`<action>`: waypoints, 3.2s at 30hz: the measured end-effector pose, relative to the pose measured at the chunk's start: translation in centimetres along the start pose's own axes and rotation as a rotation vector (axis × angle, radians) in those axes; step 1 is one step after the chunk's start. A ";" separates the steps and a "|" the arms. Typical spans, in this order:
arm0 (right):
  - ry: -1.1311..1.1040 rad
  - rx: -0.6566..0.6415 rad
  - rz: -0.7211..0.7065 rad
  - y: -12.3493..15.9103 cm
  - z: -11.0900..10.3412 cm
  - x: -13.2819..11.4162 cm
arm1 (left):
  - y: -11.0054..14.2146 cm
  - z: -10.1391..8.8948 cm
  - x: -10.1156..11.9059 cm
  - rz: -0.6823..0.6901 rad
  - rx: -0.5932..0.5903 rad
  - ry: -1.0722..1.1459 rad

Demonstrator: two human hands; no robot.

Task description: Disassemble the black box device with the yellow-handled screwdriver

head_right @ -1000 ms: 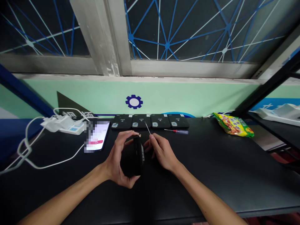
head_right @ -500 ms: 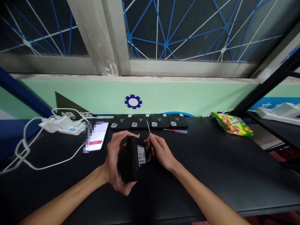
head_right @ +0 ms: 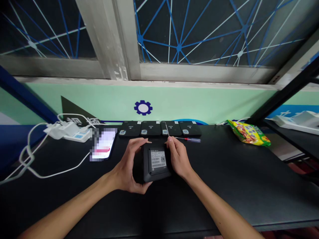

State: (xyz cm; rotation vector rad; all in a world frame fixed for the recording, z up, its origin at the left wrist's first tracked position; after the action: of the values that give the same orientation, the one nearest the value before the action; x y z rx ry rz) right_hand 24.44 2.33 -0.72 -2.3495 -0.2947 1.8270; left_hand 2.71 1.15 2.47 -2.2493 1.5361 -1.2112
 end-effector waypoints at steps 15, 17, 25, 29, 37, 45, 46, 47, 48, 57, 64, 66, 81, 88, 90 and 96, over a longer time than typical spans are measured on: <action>0.182 -0.010 0.019 0.0 -0.3 0.2 | 0.1 0.2 -0.6 -0.152 -0.195 -0.040; 0.199 -0.022 0.019 0.1 -0.3 0.1 | 0.1 0.2 -0.6 -0.167 -0.215 -0.040; 0.265 -0.055 0.013 0.2 -0.2 0.0 | 0.1 0.1 -1.0 -0.244 -0.288 -0.056; 0.298 -0.068 0.002 0.2 -0.2 -0.3 | 0.2 0.1 -1.2 -0.280 -0.314 -0.071; 0.331 -0.093 -0.004 0.2 -0.2 -0.7 | 0.2 0.2 -1.1 -0.267 -0.323 -0.059; 0.336 -0.102 0.002 0.3 0.0 -0.7 | 0.2 0.3 -1.1 -0.257 -0.326 -0.064; 0.335 -0.102 0.004 0.3 0.0 -0.7 | 0.2 0.3 -1.1 -0.259 -0.328 -0.068; 0.334 -0.102 0.006 0.3 0.0 -0.7 | 0.2 0.3 -1.1 -0.260 -0.331 -0.072; 0.334 -0.102 0.007 0.3 0.0 -0.7 | 0.2 0.3 -1.1 -0.262 -0.333 -0.076; 0.343 -0.114 0.003 0.3 0.1 -0.7 | 0.2 0.3 -1.2 -0.271 -0.360 -0.105; 0.354 -0.123 0.004 0.2 0.1 -0.5 | 0.2 0.3 -1.2 -0.247 -0.351 -0.105; 0.358 -0.127 0.003 0.2 0.1 -0.5 | 0.2 0.3 -1.2 -0.244 -0.349 -0.102; 0.422 -0.152 -0.004 0.4 0.2 -0.8 | 0.2 0.3 -1.2 -0.259 -0.363 -0.109; 0.431 -0.176 -0.010 0.3 0.2 -0.9 | 0.1 0.4 -1.3 -0.267 -0.386 -0.131; 0.431 -0.176 -0.013 0.3 0.2 -0.9 | 0.1 0.4 -1.3 -0.263 -0.395 -0.139; 0.437 -0.175 -0.016 0.3 0.2 -0.8 | 0.2 0.4 -1.4 -0.272 -0.405 -0.143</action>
State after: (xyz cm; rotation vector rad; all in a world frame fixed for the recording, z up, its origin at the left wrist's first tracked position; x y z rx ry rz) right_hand 24.05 1.79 -0.06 -2.7697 -0.4263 1.2742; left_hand 2.63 2.08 1.32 -2.8099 1.5733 -0.8239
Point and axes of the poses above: each hand's wrist, its own y-axis away from the middle knuckle, its own z-axis out of the palm, x = y × z, the point moved 4 cm from there along -y, towards the middle knuckle, and after that the axes turned 9 degrees about -x, right-handed, at the moved point
